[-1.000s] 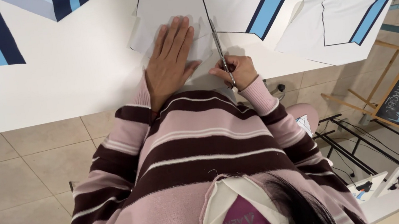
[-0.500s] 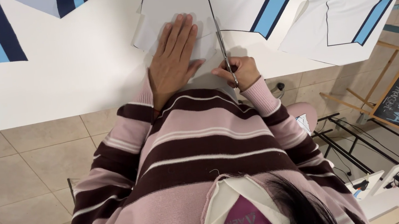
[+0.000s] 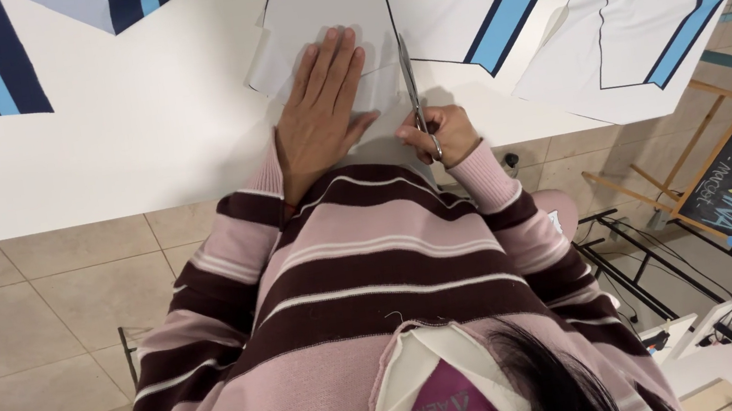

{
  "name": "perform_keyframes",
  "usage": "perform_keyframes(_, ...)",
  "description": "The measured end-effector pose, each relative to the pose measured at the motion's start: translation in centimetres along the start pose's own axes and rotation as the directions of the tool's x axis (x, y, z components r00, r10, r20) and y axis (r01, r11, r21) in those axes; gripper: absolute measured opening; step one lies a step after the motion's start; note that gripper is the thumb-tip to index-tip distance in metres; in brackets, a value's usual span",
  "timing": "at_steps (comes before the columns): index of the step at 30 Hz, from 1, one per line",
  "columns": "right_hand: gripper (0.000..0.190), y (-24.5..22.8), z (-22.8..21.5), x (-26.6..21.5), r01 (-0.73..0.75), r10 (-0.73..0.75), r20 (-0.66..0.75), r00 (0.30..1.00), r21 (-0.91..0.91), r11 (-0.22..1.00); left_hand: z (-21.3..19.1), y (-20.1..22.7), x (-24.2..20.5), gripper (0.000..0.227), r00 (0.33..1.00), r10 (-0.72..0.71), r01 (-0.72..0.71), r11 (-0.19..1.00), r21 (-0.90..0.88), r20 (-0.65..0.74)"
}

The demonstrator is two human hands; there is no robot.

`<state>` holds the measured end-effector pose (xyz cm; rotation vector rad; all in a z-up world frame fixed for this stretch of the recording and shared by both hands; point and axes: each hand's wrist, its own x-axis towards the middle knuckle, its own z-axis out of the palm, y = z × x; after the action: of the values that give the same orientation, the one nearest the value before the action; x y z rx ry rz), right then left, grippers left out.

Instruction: The person uses scissors to cut a piece of white fabric with blue and black stripes laid out on a table. They follow a drawn pattern on the fabric, cutting along the lines to separate the pieces.

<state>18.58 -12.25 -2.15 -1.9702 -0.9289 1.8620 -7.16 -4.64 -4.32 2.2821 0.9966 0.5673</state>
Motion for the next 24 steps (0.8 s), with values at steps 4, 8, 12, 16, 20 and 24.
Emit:
perform_keyframes(4, 0.026, -1.7, -0.1, 0.8, 0.0, 0.0, -0.003, 1.0, -0.049, 0.999, -0.2, 0.1, -0.1, 0.091, 1.0, 0.001, -0.001, 1.0, -0.009, -0.005)
perform_keyframes(8, 0.025, -2.6, -0.3, 1.5, 0.007, -0.007, 0.003, 1.0, -0.057, 0.998, -0.3, 0.1, 0.0, 0.09, 1.0, 0.006, -0.006, 1.0, -0.009, -0.014)
perform_keyframes(12, 0.026, -1.9, -0.5, 1.8, 0.022, -0.022, 0.013, 1.0, -0.021, 1.0, -0.4, 0.0, -0.1, 0.091, 1.0, 0.003, -0.003, 1.0, -0.002, -0.017)
perform_keyframes(16, 0.028, -1.9, -0.5, 1.4, 0.015, -0.015, 0.013, 1.0, -0.013, 1.0, -0.1, 0.0, -0.2, 0.091, 1.0, 0.001, -0.001, 1.0, -0.002, -0.018)
perform_keyframes(20, 0.027, -1.7, -0.5, 1.3, -0.002, 0.002, -0.003, 1.0, 0.008, 1.0, -0.2, 0.1, -0.2, 0.092, 1.0, -0.007, 0.007, 1.0, -0.004, -0.006)
perform_keyframes(24, 0.027, -0.9, -0.7, 1.4, 0.015, -0.015, 0.004, 1.0, 0.044, 0.999, -0.2, 0.1, -0.1, 0.093, 1.0, -0.014, 0.014, 1.0, -0.007, 0.013)
